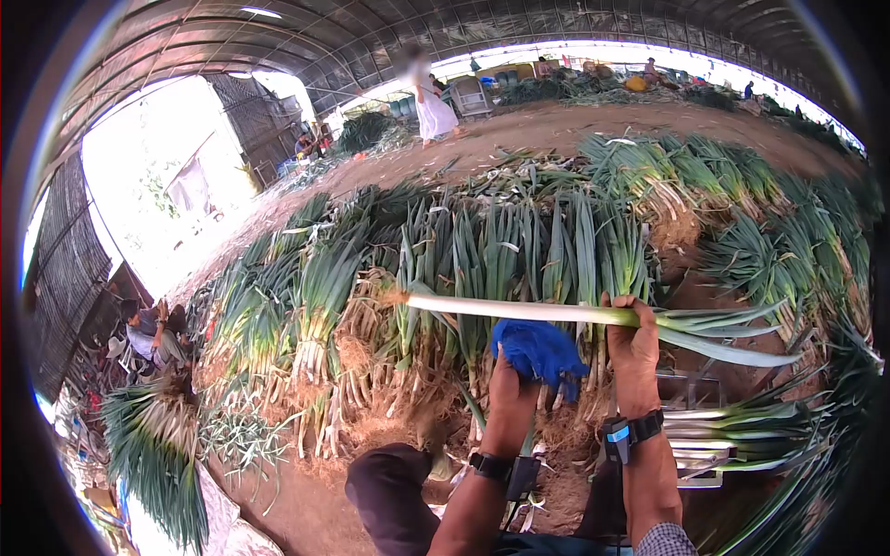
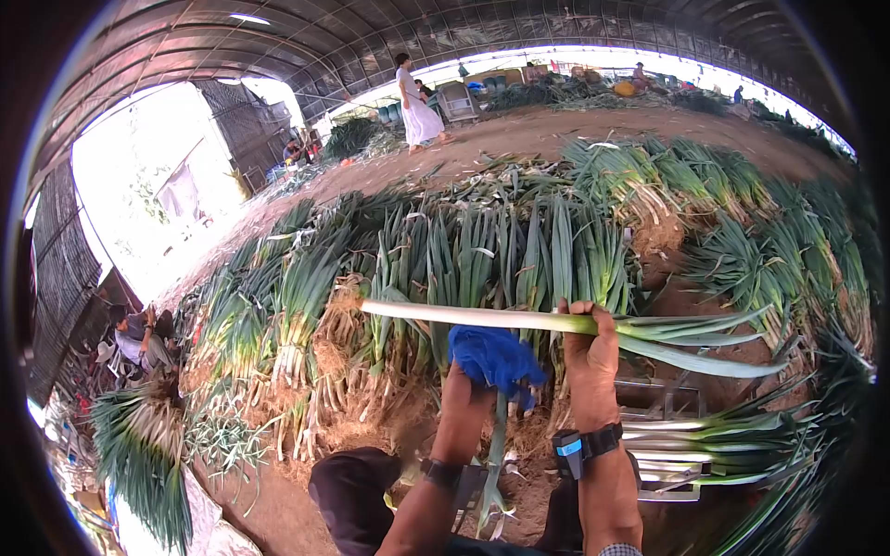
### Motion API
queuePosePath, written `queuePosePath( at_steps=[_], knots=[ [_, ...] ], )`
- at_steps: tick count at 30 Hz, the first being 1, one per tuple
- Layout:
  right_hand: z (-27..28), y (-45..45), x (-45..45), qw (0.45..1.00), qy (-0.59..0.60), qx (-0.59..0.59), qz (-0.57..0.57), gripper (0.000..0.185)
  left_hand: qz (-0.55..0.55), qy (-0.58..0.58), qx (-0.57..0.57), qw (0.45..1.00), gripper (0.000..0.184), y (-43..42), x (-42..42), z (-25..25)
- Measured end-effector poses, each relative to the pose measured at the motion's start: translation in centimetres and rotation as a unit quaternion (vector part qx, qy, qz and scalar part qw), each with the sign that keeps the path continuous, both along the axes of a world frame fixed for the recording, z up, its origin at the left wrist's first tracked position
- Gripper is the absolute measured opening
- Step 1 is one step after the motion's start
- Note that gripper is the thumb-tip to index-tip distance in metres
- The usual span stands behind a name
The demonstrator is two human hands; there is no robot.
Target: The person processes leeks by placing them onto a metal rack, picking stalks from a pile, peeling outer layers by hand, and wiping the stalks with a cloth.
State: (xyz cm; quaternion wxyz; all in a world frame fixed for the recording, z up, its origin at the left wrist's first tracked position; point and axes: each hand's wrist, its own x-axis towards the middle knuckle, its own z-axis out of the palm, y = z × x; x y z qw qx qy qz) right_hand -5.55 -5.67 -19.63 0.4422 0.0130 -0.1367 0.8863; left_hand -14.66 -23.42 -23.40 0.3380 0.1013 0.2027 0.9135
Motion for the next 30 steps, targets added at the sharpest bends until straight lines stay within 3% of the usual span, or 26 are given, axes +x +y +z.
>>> queuePosePath(
  at_steps=[5, 9, 14, 17, 21, 22, 23, 24, 25, 26, 27, 28, 29, 30],
  knots=[
    [-0.2, -1.1, -1.3, 1.0, -0.022, -0.003, 0.019, 0.004, -0.013, 0.035, 0.106, 0.994, 0.044, -0.6, 2.0, 5.6],
    [-0.5, -1.4, -1.2, 0.998, 0.003, 0.021, 0.063, 0.007, 0.004, 0.129, 0.07, 0.989, 0.047, 0.7, 2.3, 6.4],
    [-1.2, -3.6, -1.8, 0.996, -0.044, 0.044, 0.065, 0.007, 0.033, 0.095, 0.058, 0.993, 0.039, 0.8, 1.7, 7.9],
    [-2.1, -3.4, -2.0, 0.994, -0.073, 0.047, 0.072, 0.007, 0.056, 0.049, 0.05, 0.996, 0.034, 0.5, -2.3, 5.3],
    [-2.7, -2.3, -1.2, 0.993, -0.09, 0.044, 0.067, 0.006, 0.185, -0.074, -0.091, 0.976, 0.033, -1.8, -4.6, 5.3],
    [-2.0, -2.3, -0.6, 0.992, -0.107, 0.046, 0.054, 0.005, 0.115, -0.025, -0.059, 0.991, 0.031, -3.7, -6.8, 3.8],
    [-2.0, -2.4, -0.4, 0.99, -0.114, 0.06, 0.061, 0.005, 0.147, -0.025, -0.061, 0.987, 0.027, -4.5, -6.4, 5.0],
    [-2.3, -2.6, -0.3, 0.988, -0.122, 0.075, 0.063, 0.005, 0.148, -0.001, -0.048, 0.988, 0.025, -4.7, -8.3, 3.1],
    [-2.2, -2.1, -0.1, 0.986, -0.126, 0.094, 0.056, 0.004, 0.113, 0.048, -0.05, 0.991, 0.024, -5.5, -7.2, 5.0],
    [-2.1, -2.0, 0.0, 0.989, -0.142, 0.032, 0.036, 0.003, 0.116, 0.028, -0.022, 0.993, 0.024, -6.3, -7.2, 5.5],
    [-1.6, -1.6, 0.8, 0.993, -0.107, 0.051, 0.029, 0.004, 0.129, 0.037, -0.018, 0.991, 0.025, -7.6, -8.3, 5.2],
    [-1.3, -0.4, 1.6, 0.992, -0.107, 0.058, 0.023, 0.004, 0.173, -0.035, -0.025, 0.984, 0.024, -8.8, -10.4, 4.0],
    [-1.7, 0.7, 2.3, 0.992, -0.111, 0.059, 0.026, 0.006, 0.269, 0.029, -0.145, 0.952, 0.023, -10.4, -10.6, 3.9],
    [-2.4, 2.6, 2.7, 0.99, -0.125, 0.062, -0.025, 0.007, 0.251, 0.087, -0.072, 0.961, 0.021, -12.9, -12.1, 4.0]
  ],
)
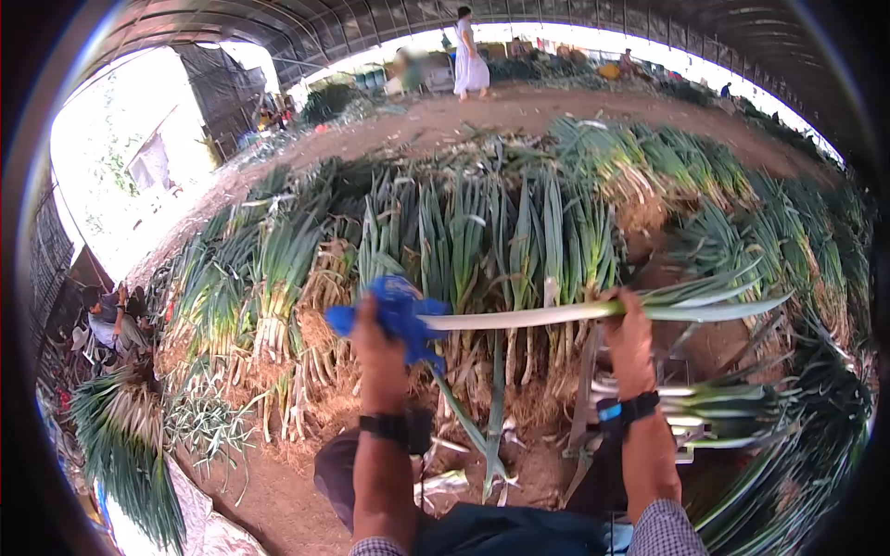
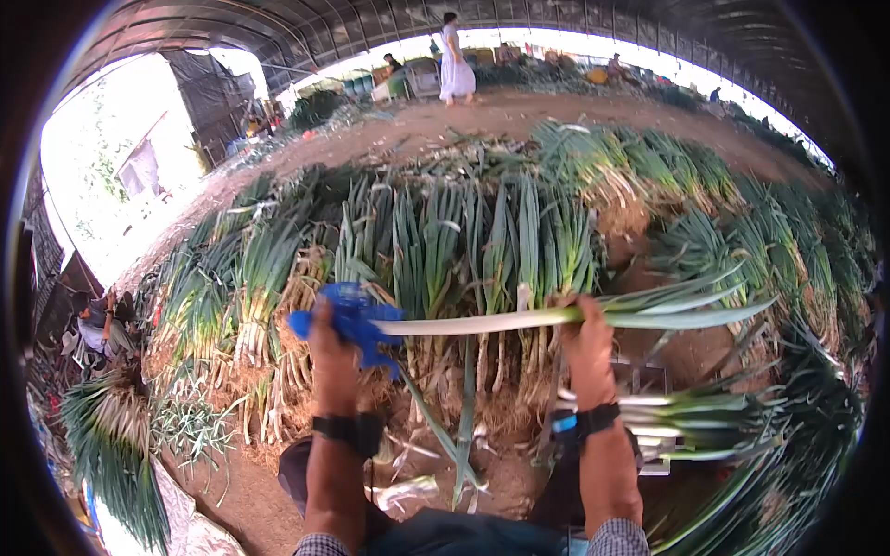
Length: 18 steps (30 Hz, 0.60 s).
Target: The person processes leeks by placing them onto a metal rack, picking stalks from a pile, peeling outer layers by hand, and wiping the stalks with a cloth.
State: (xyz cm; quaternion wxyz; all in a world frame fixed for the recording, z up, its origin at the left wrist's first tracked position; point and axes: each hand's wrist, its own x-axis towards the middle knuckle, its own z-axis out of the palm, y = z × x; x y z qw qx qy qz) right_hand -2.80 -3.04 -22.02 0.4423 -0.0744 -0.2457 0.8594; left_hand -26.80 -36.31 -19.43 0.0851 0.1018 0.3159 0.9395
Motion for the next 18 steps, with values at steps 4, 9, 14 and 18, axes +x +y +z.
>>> queuePosePath(
  at_steps=[4, 9, 14, 18],
  knots=[
    [-0.4, 6.2, 5.7, 0.996, -0.021, 0.033, -0.086, 0.004, 0.012, 0.036, -0.248, 0.968, 0.043, -12.3, -6.5, 1.3],
    [1.3, 6.1, 9.0, 0.993, 0.038, 0.088, -0.072, 0.019, 0.088, 0.277, -0.889, 0.353, 0.067, -22.7, -13.0, -7.5],
    [2.7, 5.4, 10.5, 0.991, 0.032, 0.119, -0.043, 0.018, 0.012, 0.305, -0.69, 0.657, 0.042, -9.4, -1.7, -3.0],
    [5.7, 5.4, 11.8, 0.992, 0.062, 0.109, -0.011, 0.016, -0.05, 0.506, -0.698, 0.503, 0.082, 3.1, 11.2, 3.2]
  ],
)
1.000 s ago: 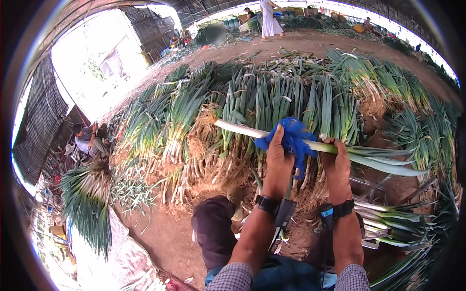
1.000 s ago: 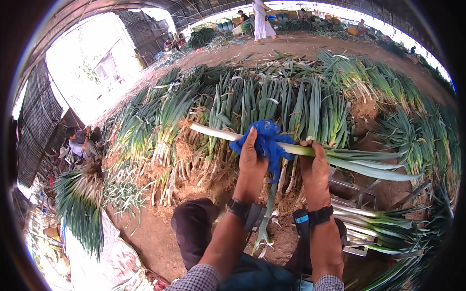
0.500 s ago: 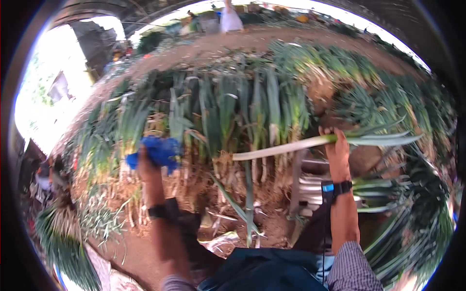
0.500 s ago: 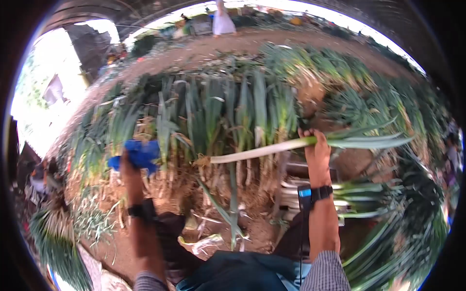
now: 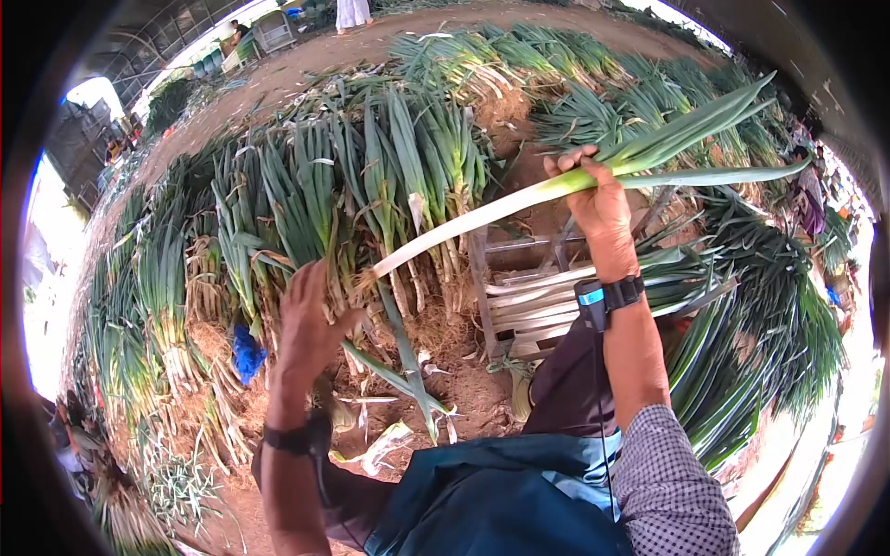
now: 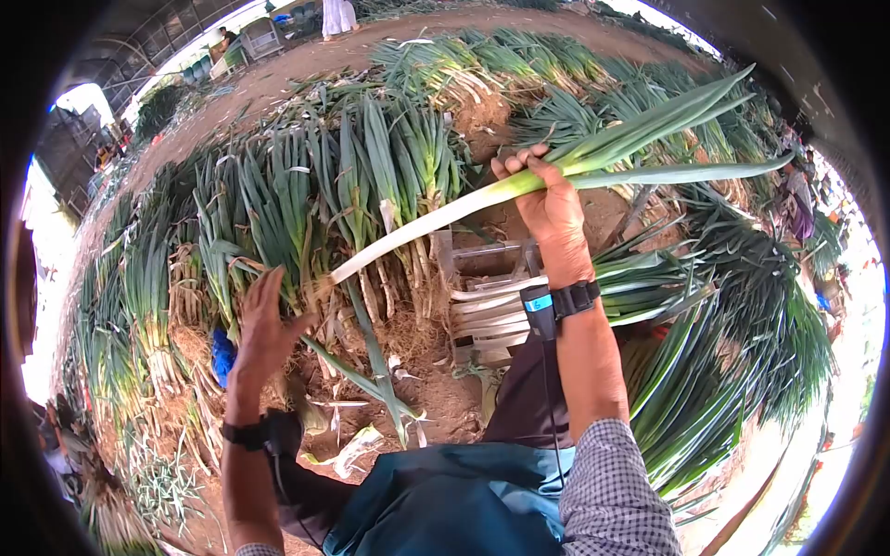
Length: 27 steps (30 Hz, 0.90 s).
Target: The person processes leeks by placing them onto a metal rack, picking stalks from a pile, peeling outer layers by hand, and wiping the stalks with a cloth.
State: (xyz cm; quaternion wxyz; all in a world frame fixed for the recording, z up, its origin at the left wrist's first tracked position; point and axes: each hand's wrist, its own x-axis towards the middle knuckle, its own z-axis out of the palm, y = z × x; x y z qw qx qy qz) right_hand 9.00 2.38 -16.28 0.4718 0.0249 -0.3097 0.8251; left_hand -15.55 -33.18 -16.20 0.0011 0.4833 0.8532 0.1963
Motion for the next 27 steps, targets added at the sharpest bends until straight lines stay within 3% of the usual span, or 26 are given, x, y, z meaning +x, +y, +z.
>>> queuePosePath(
  at_steps=[2, 3, 5, 8, 11, 12, 16, 20, 22, 25, 26, 27],
  knots=[
    [1.4, 0.8, 2.1, 1.0, 0.019, -0.012, 0.01, 0.016, -0.089, -0.026, 0.028, 0.995, 0.083, 4.1, 1.4, -1.4],
    [2.0, 1.2, 3.6, 0.999, 0.036, -0.024, 0.02, 0.016, -0.157, 0.015, 0.094, 0.983, 0.067, 6.1, 2.1, -2.5],
    [2.3, 2.9, 6.9, 0.999, 0.045, -0.018, 0.022, 0.014, -0.16, -0.177, 0.052, 0.97, 0.046, 9.8, 3.4, -3.7],
    [1.1, 7.0, 12.9, 0.995, -0.027, 0.021, -0.097, 0.022, -0.226, -0.134, 0.085, 0.961, 0.03, 15.2, 7.0, -4.8],
    [-2.6, 12.4, 19.5, 0.964, -0.046, -0.072, -0.253, 0.022, -0.262, -0.151, 0.069, 0.951, 0.028, 20.7, 8.9, -8.6],
    [-5.2, 14.5, 21.7, 0.955, -0.083, -0.077, -0.275, 0.023, -0.273, -0.158, 0.006, 0.949, 0.032, 22.5, 9.3, -9.0],
    [-13.5, 18.9, 25.2, 0.93, -0.173, -0.148, -0.288, 0.02, -0.299, -0.102, -0.029, 0.948, 0.026, 28.4, 10.8, -13.6],
    [-20.1, 22.0, 25.0, 0.92, -0.206, -0.206, -0.261, 0.021, -0.254, -0.083, -0.23, 0.936, 0.022, 32.4, 10.5, -15.1],
    [-22.8, 23.1, 24.0, 0.914, -0.221, -0.232, -0.248, 0.025, -0.255, -0.046, -0.266, 0.929, 0.024, 33.9, 9.8, -16.4],
    [-21.5, 20.5, 23.1, 0.886, -0.372, -0.242, -0.136, 0.032, -0.261, 0.007, -0.326, 0.908, 0.024, 34.4, 8.0, -20.9],
    [-21.5, 19.9, 23.2, 0.799, -0.553, -0.157, -0.175, 0.039, -0.257, 0.018, -0.367, 0.894, 0.024, 34.8, 7.5, -22.7],
    [-21.3, 20.0, 23.8, 0.733, -0.668, -0.027, -0.122, 0.036, -0.252, 0.029, -0.405, 0.878, 0.023, 35.3, 7.5, -23.2]
  ],
)
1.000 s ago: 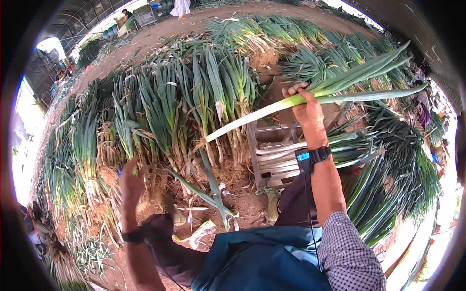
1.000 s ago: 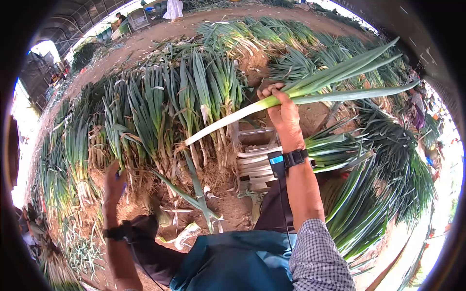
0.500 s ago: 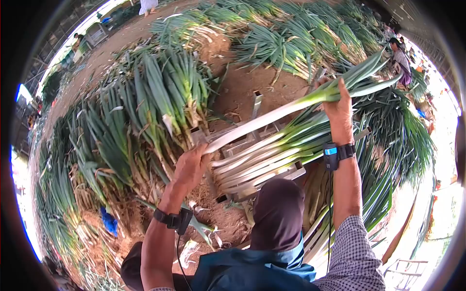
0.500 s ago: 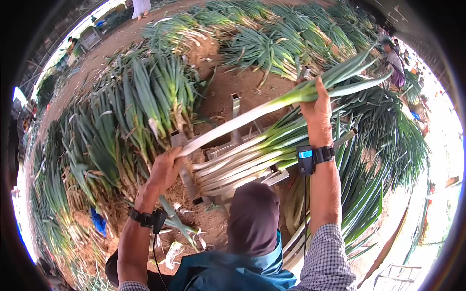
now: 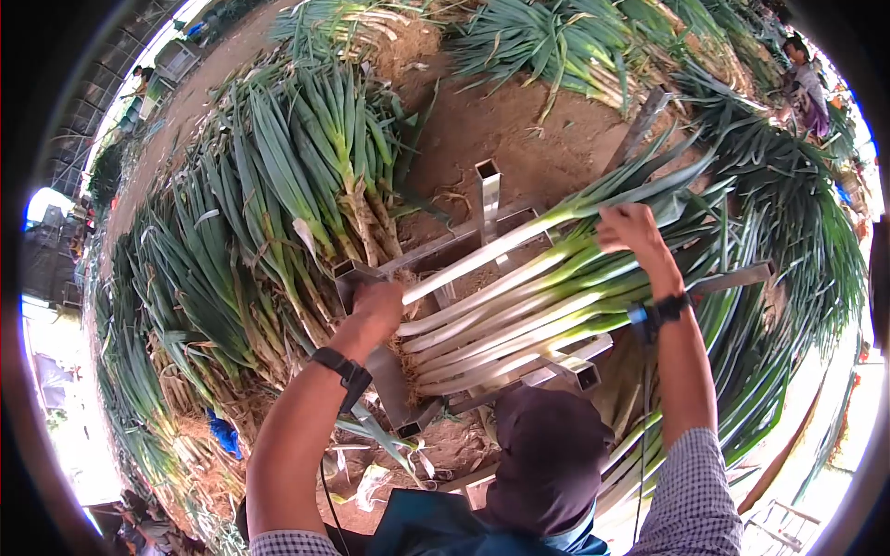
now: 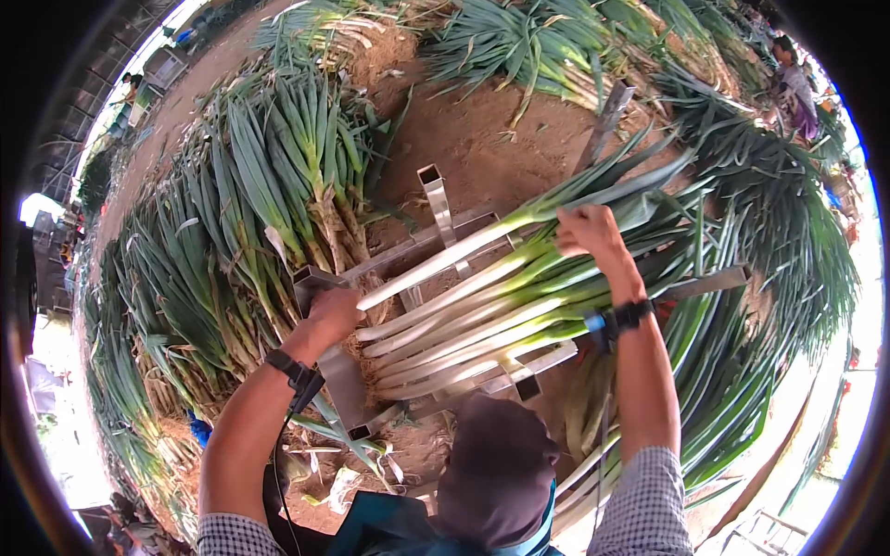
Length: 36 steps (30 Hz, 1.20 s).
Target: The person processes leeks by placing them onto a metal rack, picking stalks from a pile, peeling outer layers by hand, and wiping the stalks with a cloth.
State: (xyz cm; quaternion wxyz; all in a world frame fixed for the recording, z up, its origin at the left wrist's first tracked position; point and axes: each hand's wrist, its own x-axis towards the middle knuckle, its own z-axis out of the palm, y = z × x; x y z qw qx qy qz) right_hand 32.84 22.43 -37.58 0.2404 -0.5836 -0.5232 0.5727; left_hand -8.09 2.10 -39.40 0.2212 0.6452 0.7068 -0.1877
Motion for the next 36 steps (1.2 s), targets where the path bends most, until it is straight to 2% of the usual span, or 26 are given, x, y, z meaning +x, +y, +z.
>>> queuePosePath(
  at_steps=[1, 2, 4, 8, 12, 13, 16, 17, 20, 22, 23, 26, 28, 29, 30, 32, 34, 35, 36],
  knots=[
    [0.0, 0.3, 0.4, 0.986, -0.08, 0.123, 0.082, 0.031, -0.02, 0.053, -0.05, 0.997, 0.02, 0.4, 0.2, -0.7],
    [-0.5, 0.3, 0.7, 0.945, -0.156, 0.239, 0.162, 0.026, -0.036, 0.049, -0.05, 0.997, 0.019, 0.3, 0.4, -1.3],
    [-0.7, 1.3, -0.8, 0.85, -0.171, 0.47, 0.169, 0.022, -0.068, 0.039, -0.05, 0.996, 0.017, 0.1, 0.6, -2.5],
    [-4.1, 5.3, -3.9, 0.802, -0.249, 0.47, 0.273, 0.033, -0.058, -0.004, -0.105, 0.993, 0.021, 0.3, -1.5, -4.6],
    [-6.2, 6.2, -4.7, 0.768, -0.355, 0.348, 0.404, 0.044, -0.007, -0.108, 0.026, 0.994, 0.025, 0.7, -2.4, 0.4],
    [-6.5, 5.9, -4.6, 0.767, -0.346, 0.358, 0.405, 0.046, 0.045, -0.104, -0.01, 0.994, 0.03, 1.6, -1.8, 2.7],
    [-6.3, 5.5, -4.1, 0.783, -0.325, 0.339, 0.407, 0.048, 0.061, -0.088, -0.101, 0.989, 0.037, 2.8, 0.1, 4.6],
    [-6.3, 5.5, -3.8, 0.783, -0.309, 0.341, 0.418, 0.049, 0.027, -0.086, -0.095, 0.991, 0.05, 1.8, -0.2, 1.9],
    [-6.3, 5.1, -2.9, 0.781, -0.304, 0.331, 0.434, 0.052, -0.017, -0.092, -0.134, 0.987, 0.046, -0.1, 1.5, -1.4],
    [-5.9, 3.7, -2.6, 0.782, -0.324, 0.307, 0.435, 0.053, -0.001, -0.064, -0.141, 0.988, 0.062, -0.4, 1.7, -3.0],
    [-5.5, 3.0, -2.3, 0.778, -0.343, 0.291, 0.438, 0.052, 0.011, -0.048, -0.145, 0.988, 0.07, -0.4, 1.7, -3.3],
    [-4.6, 1.6, -2.5, 0.773, -0.378, 0.254, 0.441, 0.052, 0.002, -0.087, -0.236, 0.968, 0.08, 0.7, 0.6, -1.5],
    [-4.1, 1.5, -2.4, 0.778, -0.383, 0.229, 0.443, 0.052, -0.003, -0.099, -0.254, 0.962, 0.08, 1.1, 0.4, -1.3],
    [-3.7, 2.0, -2.8, 0.761, -0.394, 0.196, 0.476, 0.053, -0.006, -0.104, -0.266, 0.958, 0.08, 1.0, 0.1, -1.6],
    [-4.8, 1.9, -2.7, 0.76, -0.394, 0.209, 0.472, 0.053, -0.023, -0.105, -0.273, 0.956, 0.078, 0.9, -0.2, -2.3],
    [-6.8, 1.9, -2.2, 0.755, -0.39, 0.247, 0.466, 0.052, -0.045, -0.103, -0.28, 0.953, 0.073, 0.8, -1.0, -3.8],
    [-8.2, 1.1, -1.1, 0.717, -0.368, 0.372, 0.46, 0.041, 0.001, -0.126, -0.255, 0.959, 0.061, 0.0, -1.8, -3.7],
    [-7.7, 1.5, -0.9, 0.617, -0.371, 0.435, 0.541, 0.035, -0.002, -0.187, -0.17, 0.967, 0.045, -1.5, -3.0, -3.3],
    [-7.6, 1.2, -1.0, 0.655, -0.36, 0.428, 0.508, 0.032, -0.007, -0.239, -0.081, 0.968, 0.03, -2.8, -3.7, -2.7]
  ],
)
